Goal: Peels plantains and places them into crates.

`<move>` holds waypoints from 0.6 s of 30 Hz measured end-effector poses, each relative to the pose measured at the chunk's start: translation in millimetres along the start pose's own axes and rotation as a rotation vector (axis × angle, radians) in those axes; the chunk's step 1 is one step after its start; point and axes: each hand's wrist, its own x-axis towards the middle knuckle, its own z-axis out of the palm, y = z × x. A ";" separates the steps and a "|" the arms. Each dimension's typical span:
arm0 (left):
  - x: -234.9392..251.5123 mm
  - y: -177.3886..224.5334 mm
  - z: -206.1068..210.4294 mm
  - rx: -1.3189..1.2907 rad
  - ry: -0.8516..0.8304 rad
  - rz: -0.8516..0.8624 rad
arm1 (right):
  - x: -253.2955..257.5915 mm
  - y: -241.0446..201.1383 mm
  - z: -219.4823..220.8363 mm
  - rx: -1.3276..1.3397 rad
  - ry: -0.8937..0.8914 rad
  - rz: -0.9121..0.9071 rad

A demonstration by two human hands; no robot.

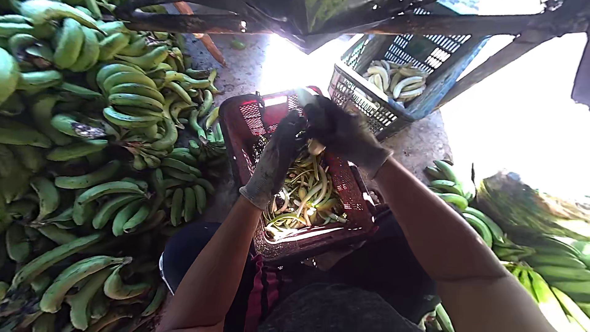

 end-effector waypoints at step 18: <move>45.2 -231.4 51.8 1.008 -0.194 -0.946 | -14.1 23.0 -55.1 -0.175 0.136 -0.273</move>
